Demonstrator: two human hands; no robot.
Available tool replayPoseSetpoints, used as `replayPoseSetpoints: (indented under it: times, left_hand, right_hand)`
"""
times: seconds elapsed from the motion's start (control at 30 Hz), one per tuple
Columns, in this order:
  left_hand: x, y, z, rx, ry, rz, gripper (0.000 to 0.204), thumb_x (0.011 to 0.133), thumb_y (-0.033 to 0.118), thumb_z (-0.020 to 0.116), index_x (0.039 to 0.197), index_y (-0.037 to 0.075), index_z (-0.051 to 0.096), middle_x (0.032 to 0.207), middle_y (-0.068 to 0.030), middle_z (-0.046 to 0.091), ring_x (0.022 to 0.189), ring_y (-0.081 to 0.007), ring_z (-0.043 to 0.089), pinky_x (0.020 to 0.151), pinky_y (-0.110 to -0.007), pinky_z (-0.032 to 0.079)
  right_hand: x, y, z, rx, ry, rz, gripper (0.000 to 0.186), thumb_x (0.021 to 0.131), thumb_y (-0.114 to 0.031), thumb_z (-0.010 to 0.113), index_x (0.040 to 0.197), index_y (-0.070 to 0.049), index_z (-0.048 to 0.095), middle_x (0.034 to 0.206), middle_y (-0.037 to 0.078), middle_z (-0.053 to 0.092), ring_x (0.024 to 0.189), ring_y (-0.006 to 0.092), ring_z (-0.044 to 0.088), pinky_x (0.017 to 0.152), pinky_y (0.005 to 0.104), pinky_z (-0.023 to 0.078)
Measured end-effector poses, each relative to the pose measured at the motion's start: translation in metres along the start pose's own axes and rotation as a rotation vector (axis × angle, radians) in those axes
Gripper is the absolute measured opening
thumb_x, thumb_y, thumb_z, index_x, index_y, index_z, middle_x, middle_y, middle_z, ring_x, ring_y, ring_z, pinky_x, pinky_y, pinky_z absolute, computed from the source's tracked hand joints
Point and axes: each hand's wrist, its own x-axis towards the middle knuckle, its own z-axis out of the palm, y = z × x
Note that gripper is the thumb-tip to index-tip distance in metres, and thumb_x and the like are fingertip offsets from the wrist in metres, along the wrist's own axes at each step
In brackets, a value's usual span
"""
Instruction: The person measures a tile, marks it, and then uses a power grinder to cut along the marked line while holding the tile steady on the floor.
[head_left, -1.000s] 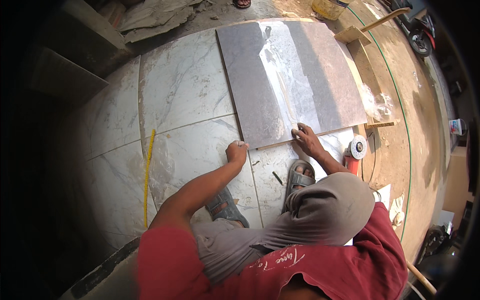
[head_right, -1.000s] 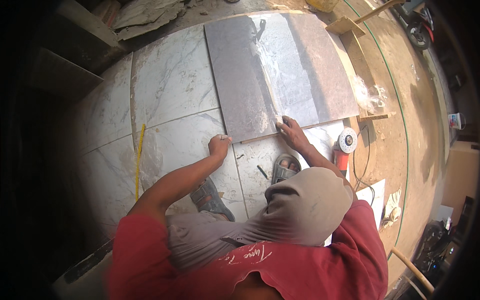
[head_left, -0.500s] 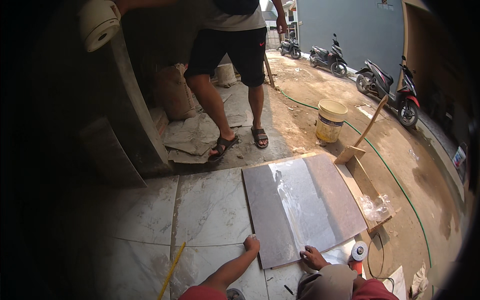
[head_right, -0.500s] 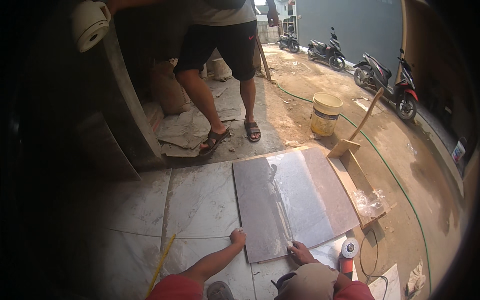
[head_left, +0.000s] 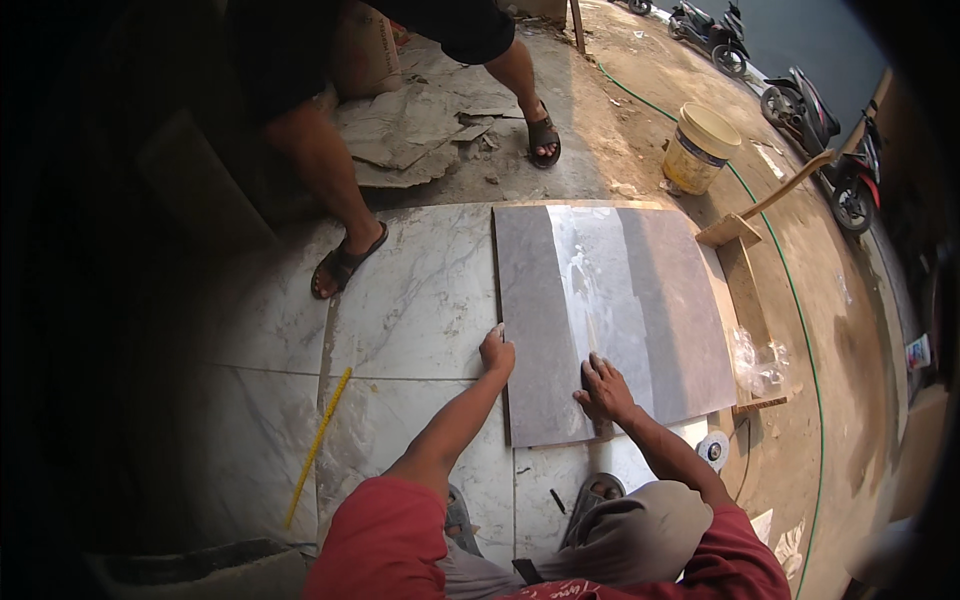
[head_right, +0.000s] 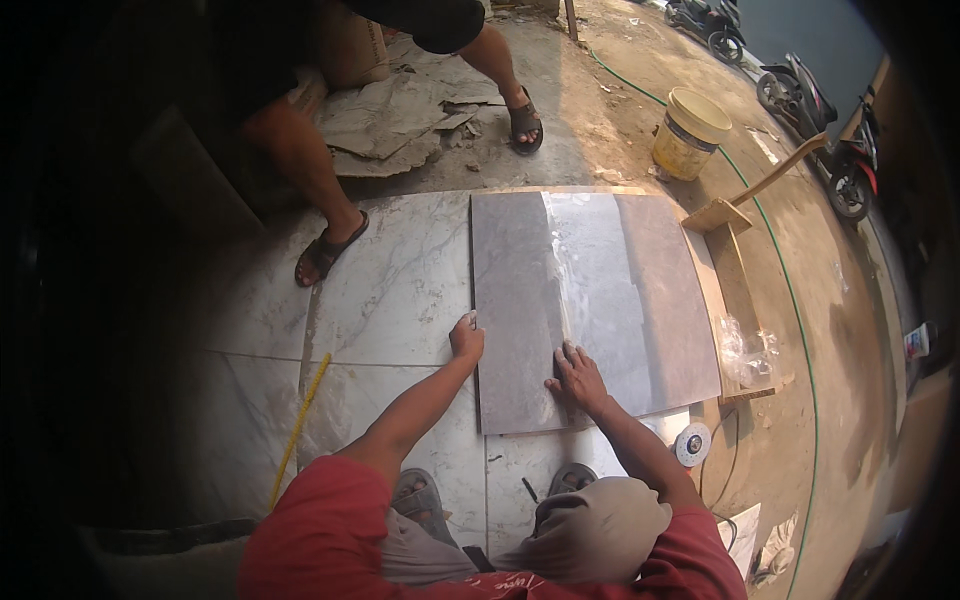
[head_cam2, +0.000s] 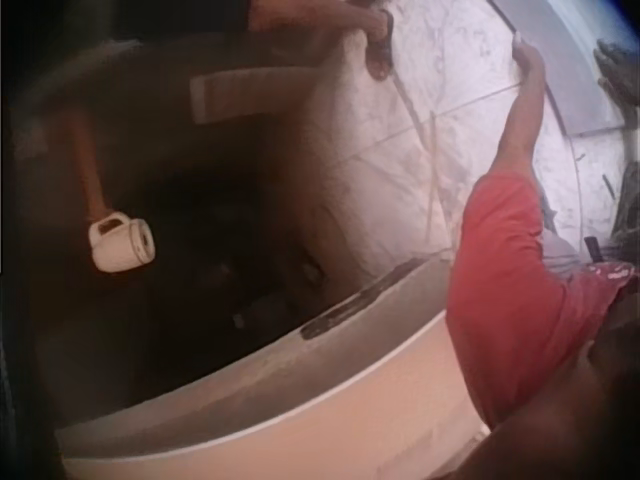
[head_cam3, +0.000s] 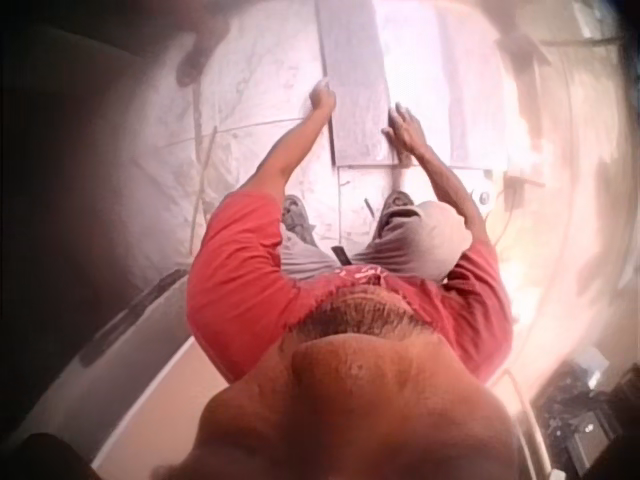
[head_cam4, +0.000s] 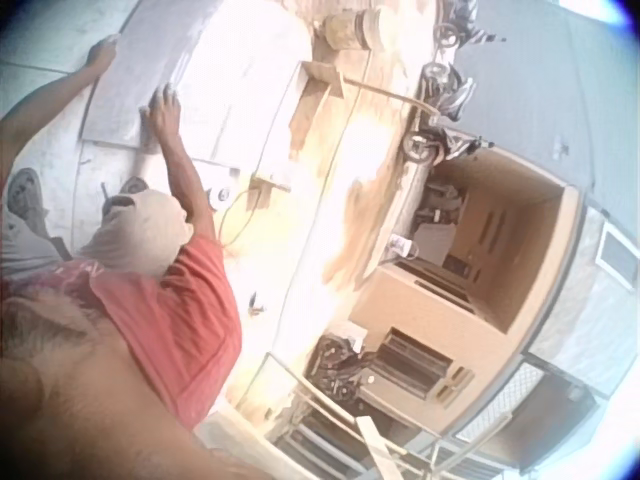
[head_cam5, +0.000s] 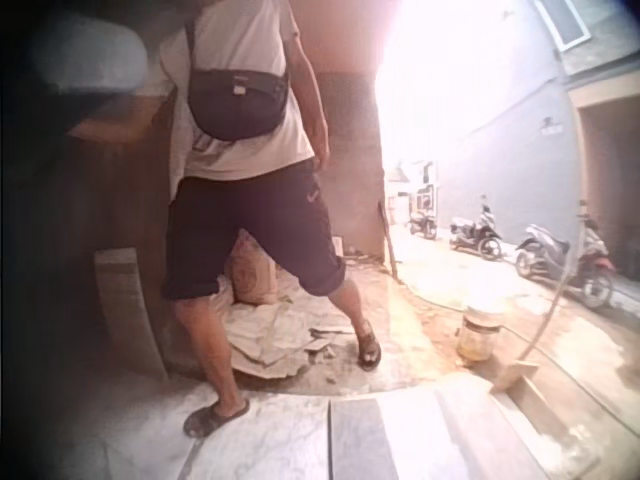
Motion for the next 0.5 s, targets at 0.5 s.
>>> replayPoseSetpoints:
  times: [0.5]
  left_hand:
    - [0.141,0.056,0.028,-0.086,0.266,0.161,0.048,0.074,-0.004,0.07,0.12,0.003,0.063,0.118,-0.0191,0.064,0.109,-0.0354,0.061,0.096,-0.04,0.048]
  right_hand:
    - [0.202,0.014,-0.034,-0.188,-0.31,0.083,0.107,0.075,-0.066,0.067,0.145,0.007,0.031,0.154,0.027,0.027,0.145,0.0387,0.025,0.116,0.0558,0.022]
